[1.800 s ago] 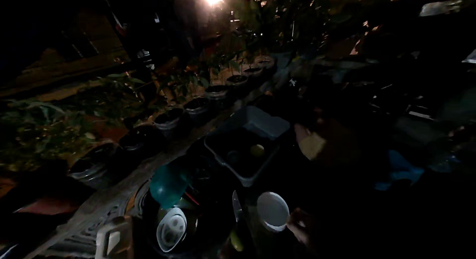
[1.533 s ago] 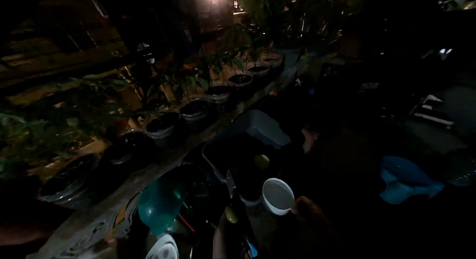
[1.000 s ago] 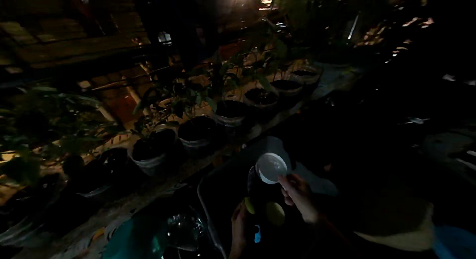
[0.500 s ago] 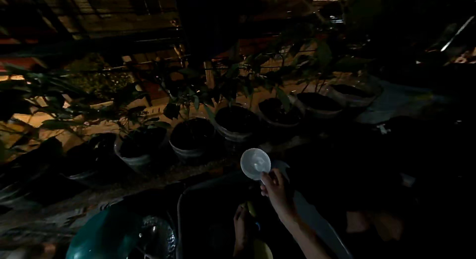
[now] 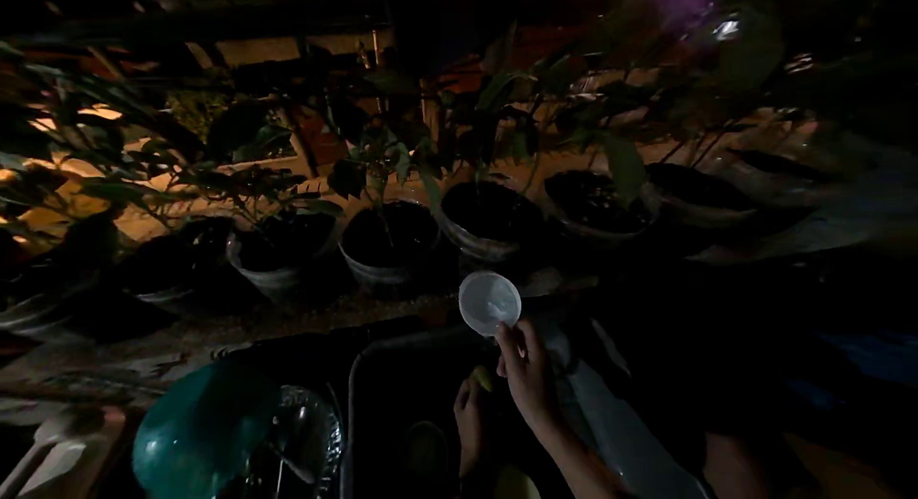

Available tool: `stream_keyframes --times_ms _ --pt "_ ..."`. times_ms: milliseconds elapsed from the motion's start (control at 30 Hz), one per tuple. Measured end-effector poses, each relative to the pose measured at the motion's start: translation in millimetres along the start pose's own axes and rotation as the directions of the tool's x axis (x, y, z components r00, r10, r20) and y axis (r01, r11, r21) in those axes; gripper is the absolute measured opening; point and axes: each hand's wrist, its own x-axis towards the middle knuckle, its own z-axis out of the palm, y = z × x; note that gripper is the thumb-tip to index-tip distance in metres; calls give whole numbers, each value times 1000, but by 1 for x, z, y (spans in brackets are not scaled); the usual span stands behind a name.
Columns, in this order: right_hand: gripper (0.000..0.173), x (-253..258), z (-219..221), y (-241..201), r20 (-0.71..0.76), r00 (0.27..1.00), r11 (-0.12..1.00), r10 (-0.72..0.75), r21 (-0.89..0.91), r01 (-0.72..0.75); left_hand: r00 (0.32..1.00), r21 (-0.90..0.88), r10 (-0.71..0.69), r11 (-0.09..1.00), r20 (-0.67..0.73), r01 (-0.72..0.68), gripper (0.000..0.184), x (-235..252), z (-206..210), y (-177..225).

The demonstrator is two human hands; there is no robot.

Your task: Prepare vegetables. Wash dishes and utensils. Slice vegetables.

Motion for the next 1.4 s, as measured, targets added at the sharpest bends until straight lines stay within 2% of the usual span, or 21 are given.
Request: stream_keyframes --times_ms 133,267,500,600,733,800,900,967,1100,1233,1400 --pt "34 -2 2 -5 17 1000 994 19 -109 -17 993 38 -47 998 -111 52 31 1 2 9" --pt "35 -7 0 -6 7 1000 990 19 -138 -18 987 26 -63 997 -150 68 27 0 4 18" --pt "31 -19 -13 -21 14 995 980 -100 -172 101 971 92 -80 990 -226 103 30 -6 -7 29" --pt "29 -30 -9 -19 36 992 989 -117 -90 120 959 186 -99 971 -265 152 33 -3 -11 33" --pt "19 -43 11 -25 147 988 985 50 157 -74 945 161 -140 968 -297 194 28 -2 -13 37" --pt "13 -45 26 -24 177 979 949 102 279 -149 958 150 -86 980 -275 131 18 -7 -11 40" --pt "16 -46 36 -24 233 966 931 109 316 -181 973 193 -5 980 -229 50 23 -13 -10 44" --pt "22 -42 40 -20 257 963 943 86 290 -161 966 113 -49 990 -254 80 27 -14 -6 47" --pt "22 -32 43 -7 306 951 968 50 220 -122 962 0 -136 990 -235 140 32 -10 -4 59" --pt "23 -24 41 -2 308 951 983 14 168 -69 961 -59 -205 979 -188 197 28 -7 -4 68" --pt "29 -16 38 -9 274 962 987 14 147 -56 967 -31 -254 966 32 255 30 -2 -16 72"
